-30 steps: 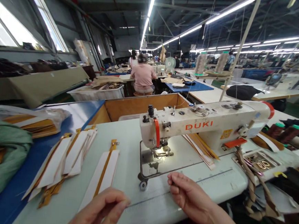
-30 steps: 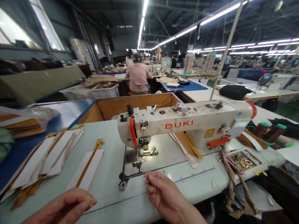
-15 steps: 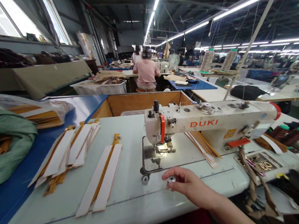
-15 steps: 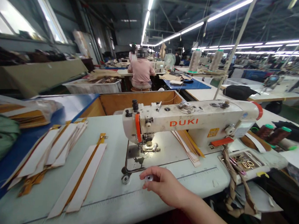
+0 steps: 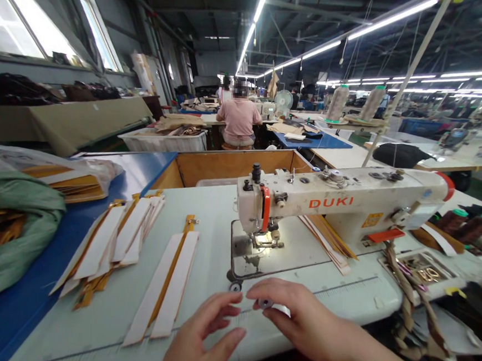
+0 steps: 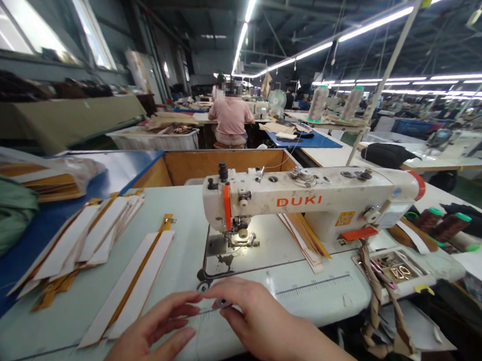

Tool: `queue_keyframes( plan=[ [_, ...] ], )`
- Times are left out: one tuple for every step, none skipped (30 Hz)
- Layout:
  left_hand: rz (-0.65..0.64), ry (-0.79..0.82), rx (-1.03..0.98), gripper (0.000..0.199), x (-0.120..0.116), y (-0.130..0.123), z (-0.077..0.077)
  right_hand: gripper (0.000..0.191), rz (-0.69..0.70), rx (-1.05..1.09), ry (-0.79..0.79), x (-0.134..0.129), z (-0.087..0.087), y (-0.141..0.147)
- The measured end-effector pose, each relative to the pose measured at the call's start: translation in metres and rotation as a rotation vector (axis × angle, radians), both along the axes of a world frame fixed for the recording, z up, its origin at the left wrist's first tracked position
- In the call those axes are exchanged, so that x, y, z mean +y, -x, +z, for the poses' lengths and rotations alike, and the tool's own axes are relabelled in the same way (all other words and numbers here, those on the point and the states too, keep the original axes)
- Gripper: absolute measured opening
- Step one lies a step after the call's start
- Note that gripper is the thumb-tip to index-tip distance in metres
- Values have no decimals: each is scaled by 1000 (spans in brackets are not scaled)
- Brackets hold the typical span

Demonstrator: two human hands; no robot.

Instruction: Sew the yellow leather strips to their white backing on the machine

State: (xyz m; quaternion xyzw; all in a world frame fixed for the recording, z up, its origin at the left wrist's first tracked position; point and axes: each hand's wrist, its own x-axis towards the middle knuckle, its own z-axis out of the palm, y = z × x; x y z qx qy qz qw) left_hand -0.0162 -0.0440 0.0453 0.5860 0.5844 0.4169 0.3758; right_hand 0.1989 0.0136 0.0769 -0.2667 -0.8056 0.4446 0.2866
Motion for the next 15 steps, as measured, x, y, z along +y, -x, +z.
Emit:
queue_keyframes(
  plan=[
    [-10, 0, -71, 41, 4, -12, -1, 36, 24, 10, -2, -1, 3, 1],
    [-21, 5, -127, 43, 8, -22, -3, 36, 50, 20, -6, -1, 7, 2],
    [-32, 7, -168, 44, 12, -30, -5, 37, 73, 31, -13, -2, 10, 3],
    [-39, 2, -193, 42, 14, -36, -6, 37, 90, 42, -23, -2, 13, 4],
    [-38, -15, -205, 38, 16, -40, -8, 38, 103, 50, -31, -3, 16, 4],
    [-29, -42, -209, 33, 17, -42, -8, 38, 112, 56, -32, -3, 18, 5],
    [-19, -78, -205, 28, 18, -43, -9, 39, 117, 64, -22, -3, 19, 5],
    [-10, -115, -192, 24, 17, -42, -9, 39, 121, 74, 0, -3, 19, 5],
    [2, -154, -173, 21, 17, -41, -9, 38, 127, 83, 36, -3, 18, 4],
    [19, -189, -145, 19, 15, -40, -9, 38, 134, 90, 79, -3, 17, 4],
    [35, -219, -111, 18, 14, -38, -10, 37, 141, 99, 128, -2, 15, 4],
    [54, -244, -78, 19, 12, -36, -11, 36, 147, 109, 176, -1, 13, 4],
    [72, -266, -51, 21, 10, -35, -12, 35, 152, 119, 220, -1, 11, 4],
    [86, -285, -36, 23, 8, -34, -13, 34, 159, 128, 258, 0, 9, 5],
    [98, -299, -33, 25, 6, -33, -14, 32, 168, 138, 291, 0, 8, 6]
  ],
)
